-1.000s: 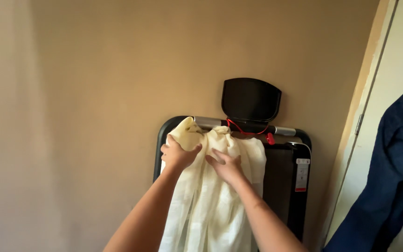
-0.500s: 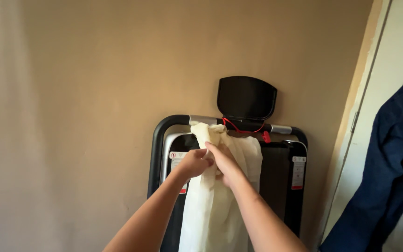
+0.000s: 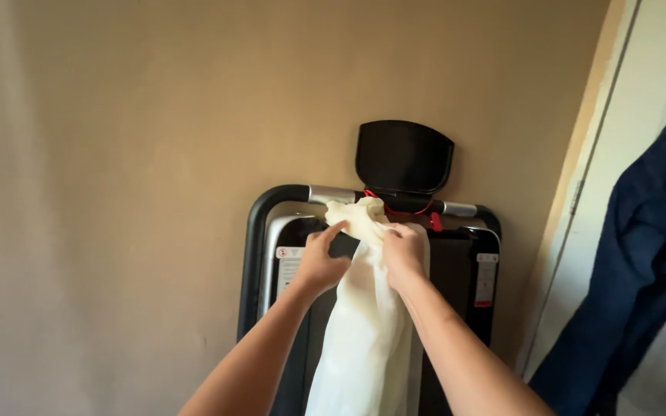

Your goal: The recorder is seen organizing various shoes on a rack, placing some into shoe boxes, and handling a white cloth garment.

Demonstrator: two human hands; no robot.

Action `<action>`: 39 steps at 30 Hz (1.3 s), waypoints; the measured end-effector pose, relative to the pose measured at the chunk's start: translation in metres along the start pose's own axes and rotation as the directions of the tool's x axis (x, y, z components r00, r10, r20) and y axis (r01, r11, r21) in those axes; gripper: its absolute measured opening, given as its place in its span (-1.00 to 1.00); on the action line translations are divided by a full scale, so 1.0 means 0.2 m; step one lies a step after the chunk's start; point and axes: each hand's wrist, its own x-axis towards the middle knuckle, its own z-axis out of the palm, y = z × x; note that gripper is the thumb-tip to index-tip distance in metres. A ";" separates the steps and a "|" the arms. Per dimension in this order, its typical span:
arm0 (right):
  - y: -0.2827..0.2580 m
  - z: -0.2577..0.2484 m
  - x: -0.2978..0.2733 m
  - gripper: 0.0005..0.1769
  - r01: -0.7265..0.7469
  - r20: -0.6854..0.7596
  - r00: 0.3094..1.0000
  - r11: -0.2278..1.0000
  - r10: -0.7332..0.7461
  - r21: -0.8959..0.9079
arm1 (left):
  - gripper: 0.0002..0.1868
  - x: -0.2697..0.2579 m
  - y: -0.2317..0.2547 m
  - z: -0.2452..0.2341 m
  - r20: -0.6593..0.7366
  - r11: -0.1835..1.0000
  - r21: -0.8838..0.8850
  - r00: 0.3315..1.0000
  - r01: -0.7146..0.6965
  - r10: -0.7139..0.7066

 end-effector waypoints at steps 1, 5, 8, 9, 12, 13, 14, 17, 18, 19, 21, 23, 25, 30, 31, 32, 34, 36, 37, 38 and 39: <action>-0.03 -0.02 -0.02 -0.69 0.000 -0.006 1.000 1.000 0.000 -0.006 | -0.16 -0.01 0.04 0.01 0.004 1.000 -0.007 1.000 0.000 0.000; -0.11 -0.14 -0.16 -0.74 -0.059 0.015 0.998 0.998 0.059 -0.013 | 0.17 -0.07 0.15 0.11 0.103 0.943 -0.170 0.957 0.284 -0.270; -0.15 -0.20 -0.23 -0.75 -0.092 0.068 0.994 0.994 0.089 0.052 | 0.23 -0.06 0.15 0.21 0.030 0.881 -0.423 0.975 0.211 -0.219; -0.16 -0.23 -0.26 -0.76 -0.084 0.095 0.993 0.986 0.070 0.143 | 0.20 -0.06 0.15 0.25 -0.051 0.846 -0.527 0.991 0.076 -0.121; -0.34 -0.30 -0.43 -0.73 -0.111 0.154 0.986 0.957 0.071 0.269 | 0.10 -0.08 0.26 0.25 -0.320 0.723 -0.607 0.934 -0.330 0.157; -0.37 -0.34 -0.44 -0.73 -0.115 0.136 0.987 0.959 0.082 0.258 | 0.10 -0.09 0.29 0.25 -0.305 0.716 -0.623 0.941 -0.315 0.149; -0.40 -0.38 -0.45 -0.72 -0.105 0.160 0.985 0.969 0.070 0.222 | -0.15 -0.09 0.32 0.24 -0.192 0.809 -0.566 0.980 -0.159 0.058; -0.51 -0.51 -0.50 -0.73 -0.122 0.159 0.983 0.974 0.092 0.193 | -0.50 -0.10 0.35 0.27 -0.064 0.893 -0.447 0.994 0.055 -0.093; -0.54 -0.56 -0.53 -0.74 -0.153 0.152 0.981 0.966 0.123 0.210 | -0.61 -0.11 0.35 0.29 -0.060 0.912 -0.395 0.987 0.111 -0.146; -0.58 -0.59 -0.60 -0.74 -0.154 0.130 0.983 0.966 0.129 0.207 | -0.61 -0.15 0.34 0.31 -0.039 0.908 -0.402 0.989 0.116 -0.143; -0.68 -0.63 -0.73 -0.74 -0.199 -0.030 0.979 0.979 0.200 0.042 | -0.70 -0.19 0.36 0.34 -0.039 0.941 -0.337 0.998 0.035 -0.051; -0.61 -0.76 -0.75 -0.75 -0.174 -0.082 0.982 0.984 0.172 -0.025 | -0.72 -0.31 0.48 0.24 0.081 0.914 -0.379 0.989 0.145 -0.124; -0.60 -0.85 -0.82 -0.76 -0.153 -0.135 0.981 0.984 0.140 -0.094 | -0.73 -0.39 0.56 0.18 0.205 0.879 -0.404 0.961 0.255 -0.185; -0.61 -1.07 -1.11 -0.69 -0.113 -0.274 0.959 0.980 0.065 -0.162 | -0.67 -0.54 0.61 0.19 0.201 0.991 -0.117 0.979 0.065 -0.041; -0.61 -1.14 -1.17 -0.69 -0.121 -0.294 0.953 0.978 0.067 -0.171 | -0.67 -0.60 0.67 0.14 0.220 0.989 -0.129 0.975 0.066 -0.036; -0.62 -1.20 -1.21 -0.66 -0.174 -0.296 0.948 0.967 0.114 -0.186 | -0.66 -0.64 0.73 0.10 0.254 0.992 -0.119 0.967 0.038 -0.006; -0.66 -1.27 -1.34 -0.62 -0.233 -0.320 0.934 0.950 0.159 -0.207 | -0.64 -0.72 0.82 0.06 0.305 0.992 -0.126 0.952 0.008 0.031; -0.74 -1.30 -1.50 -0.63 -0.361 -0.420 0.890 0.835 0.176 -0.415 | -0.62 -0.78 0.90 0.06 0.195 0.961 0.024 0.944 -0.276 0.266; -0.70 -1.36 -1.52 -0.63 -0.370 -0.440 0.881 0.830 0.172 -0.417 | -0.62 -0.79 0.90 0.13 0.207 0.960 0.004 0.939 -0.280 0.274; -0.66 -1.44 -1.56 -0.64 -0.342 -0.396 0.907 0.805 0.147 -0.485 | -0.61 -0.81 0.90 0.21 0.199 0.930 -0.018 0.910 -0.367 0.363; -0.62 -1.52 -1.61 -0.65 -0.312 -0.348 0.929 0.775 0.127 -0.550 | -0.60 -0.84 0.91 0.30 0.187 0.892 -0.041 0.874 -0.449 0.449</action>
